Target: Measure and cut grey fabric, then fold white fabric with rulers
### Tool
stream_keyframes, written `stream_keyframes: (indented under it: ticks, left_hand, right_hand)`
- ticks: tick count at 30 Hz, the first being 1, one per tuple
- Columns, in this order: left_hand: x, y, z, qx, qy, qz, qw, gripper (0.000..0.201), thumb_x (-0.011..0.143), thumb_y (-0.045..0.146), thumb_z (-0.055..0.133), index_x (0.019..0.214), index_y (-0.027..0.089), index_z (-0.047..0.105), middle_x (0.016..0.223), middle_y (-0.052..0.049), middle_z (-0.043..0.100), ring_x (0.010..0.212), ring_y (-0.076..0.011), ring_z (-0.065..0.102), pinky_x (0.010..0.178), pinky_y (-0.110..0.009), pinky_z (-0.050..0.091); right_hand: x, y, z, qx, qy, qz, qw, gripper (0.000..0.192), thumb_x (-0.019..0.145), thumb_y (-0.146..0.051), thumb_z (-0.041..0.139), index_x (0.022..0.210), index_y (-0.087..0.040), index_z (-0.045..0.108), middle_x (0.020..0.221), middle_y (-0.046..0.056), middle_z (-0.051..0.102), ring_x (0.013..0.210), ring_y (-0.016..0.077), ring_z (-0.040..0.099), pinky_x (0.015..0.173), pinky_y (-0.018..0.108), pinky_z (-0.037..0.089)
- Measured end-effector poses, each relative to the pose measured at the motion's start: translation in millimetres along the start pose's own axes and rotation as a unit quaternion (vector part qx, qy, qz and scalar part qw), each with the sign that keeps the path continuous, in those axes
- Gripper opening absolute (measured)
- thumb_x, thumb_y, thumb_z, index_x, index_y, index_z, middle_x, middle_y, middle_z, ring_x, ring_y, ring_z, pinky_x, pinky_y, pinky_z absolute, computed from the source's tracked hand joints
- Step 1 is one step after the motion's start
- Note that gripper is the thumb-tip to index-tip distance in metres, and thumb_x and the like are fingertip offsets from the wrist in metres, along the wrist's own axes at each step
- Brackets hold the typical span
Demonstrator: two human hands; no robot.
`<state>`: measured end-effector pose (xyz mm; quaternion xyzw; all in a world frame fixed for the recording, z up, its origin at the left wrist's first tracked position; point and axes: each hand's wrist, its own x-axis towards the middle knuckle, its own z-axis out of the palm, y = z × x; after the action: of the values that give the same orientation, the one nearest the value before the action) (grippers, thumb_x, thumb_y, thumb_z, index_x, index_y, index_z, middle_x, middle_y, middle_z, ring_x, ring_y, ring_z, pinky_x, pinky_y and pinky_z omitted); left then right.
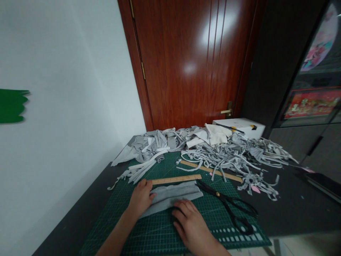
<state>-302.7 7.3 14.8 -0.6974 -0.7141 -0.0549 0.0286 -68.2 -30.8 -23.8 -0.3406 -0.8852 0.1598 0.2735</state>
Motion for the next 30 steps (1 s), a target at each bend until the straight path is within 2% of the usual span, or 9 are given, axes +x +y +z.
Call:
stream_keyframes:
  ticks: [3,5,8,13,17,21,25,27,30]
  left_hand:
    - [-4,18,5.4,-0.027,-0.031,0.021,0.999,0.013,0.083,0.011,0.051,0.091,0.017,0.059,0.099,-0.008,0.061,0.096,-0.0215,0.058,0.085,-0.029,0.041]
    - [-6,28,14.3,-0.055,-0.052,0.053,0.996,0.023,0.083,0.003,0.044,0.091,0.017,0.061,0.095,-0.006,0.061,0.093,-0.0191,0.059,0.084,-0.027,0.041]
    - [-9,36,27.5,-0.092,-0.037,0.097,0.99,0.035,0.079,-0.001,0.042,0.098,0.017,0.064,0.1,-0.006,0.061,0.099,-0.0173,0.057,0.09,-0.025,0.04]
    - [-13,36,27.7,-0.146,-0.051,0.086,0.984,0.041,0.083,0.009,0.047,0.12,0.019,0.06,0.114,-0.006,0.058,0.107,-0.0163,0.056,0.096,-0.022,0.038]
    - [-23,48,21.0,-0.092,-0.042,0.052,0.993,0.04,0.088,0.023,0.049,0.127,0.017,0.056,0.117,-0.009,0.056,0.105,-0.0217,0.056,0.095,-0.029,0.041]
    - [-39,65,28.7,-0.025,0.022,0.041,0.999,0.04,0.088,0.03,0.049,0.125,0.017,0.058,0.117,-0.011,0.056,0.109,-0.0277,0.051,0.093,-0.038,0.042]
    - [-49,70,44.8,0.002,0.06,0.025,0.998,0.043,0.093,0.032,0.041,0.133,0.02,0.052,0.134,-0.011,0.05,0.122,-0.0296,0.042,0.101,-0.046,0.034]
    - [-48,68,50.7,0.006,0.048,0.032,0.998,0.047,0.094,0.036,0.039,0.138,0.022,0.046,0.143,-0.009,0.043,0.129,-0.031,0.036,0.106,-0.052,0.027]
    - [-44,64,54.2,0.001,-0.009,0.033,0.999,0.056,0.093,0.046,0.039,0.144,0.023,0.036,0.151,-0.007,0.031,0.136,-0.0339,0.027,0.109,-0.059,0.019]
  right_hand:
    - [22,3,1,-0.003,-0.003,0.011,1.0,0.038,0.088,-0.018,0.048,0.126,-0.021,0.054,0.127,0.007,0.057,0.119,0.0239,0.047,0.107,0.042,0.032]
    - [34,4,4,-0.02,-0.025,0.025,0.999,0.038,0.088,-0.02,0.049,0.125,-0.019,0.055,0.125,0.009,0.058,0.115,0.0264,0.049,0.102,0.043,0.036]
    - [40,3,9,-0.045,-0.056,0.04,0.997,0.031,0.089,-0.025,0.05,0.118,-0.021,0.061,0.114,0.009,0.061,0.106,0.0281,0.053,0.092,0.043,0.042]
    - [16,-5,14,-0.035,-0.052,0.04,0.997,0.028,0.086,-0.027,0.054,0.112,-0.026,0.062,0.105,0.006,0.06,0.101,0.0262,0.052,0.09,0.041,0.04]
    - [-7,-6,24,0.004,-0.041,0.012,0.999,0.023,0.081,-0.026,0.06,0.103,-0.03,0.064,0.103,0.002,0.057,0.1,0.021,0.051,0.087,0.033,0.04]
    - [-25,7,58,-0.043,-0.051,-0.066,0.996,0.036,0.072,-0.038,0.071,0.107,-0.031,0.064,0.094,0.002,0.059,0.086,0.0204,0.055,0.071,0.028,0.044]
    - [-38,18,88,-0.122,-0.011,-0.118,0.985,0.051,0.067,-0.045,0.074,0.112,-0.026,0.063,0.084,0.003,0.063,0.071,0.0201,0.056,0.055,0.027,0.042]
    - [-40,12,85,-0.12,0.0,-0.128,0.985,0.039,0.068,-0.042,0.073,0.103,-0.024,0.066,0.08,0.002,0.064,0.069,0.0193,0.057,0.052,0.025,0.042]
    - [-27,-9,56,-0.069,-0.004,-0.1,0.993,0.009,0.076,-0.027,0.065,0.084,-0.023,0.067,0.078,0.001,0.065,0.072,0.0178,0.06,0.059,0.023,0.046]
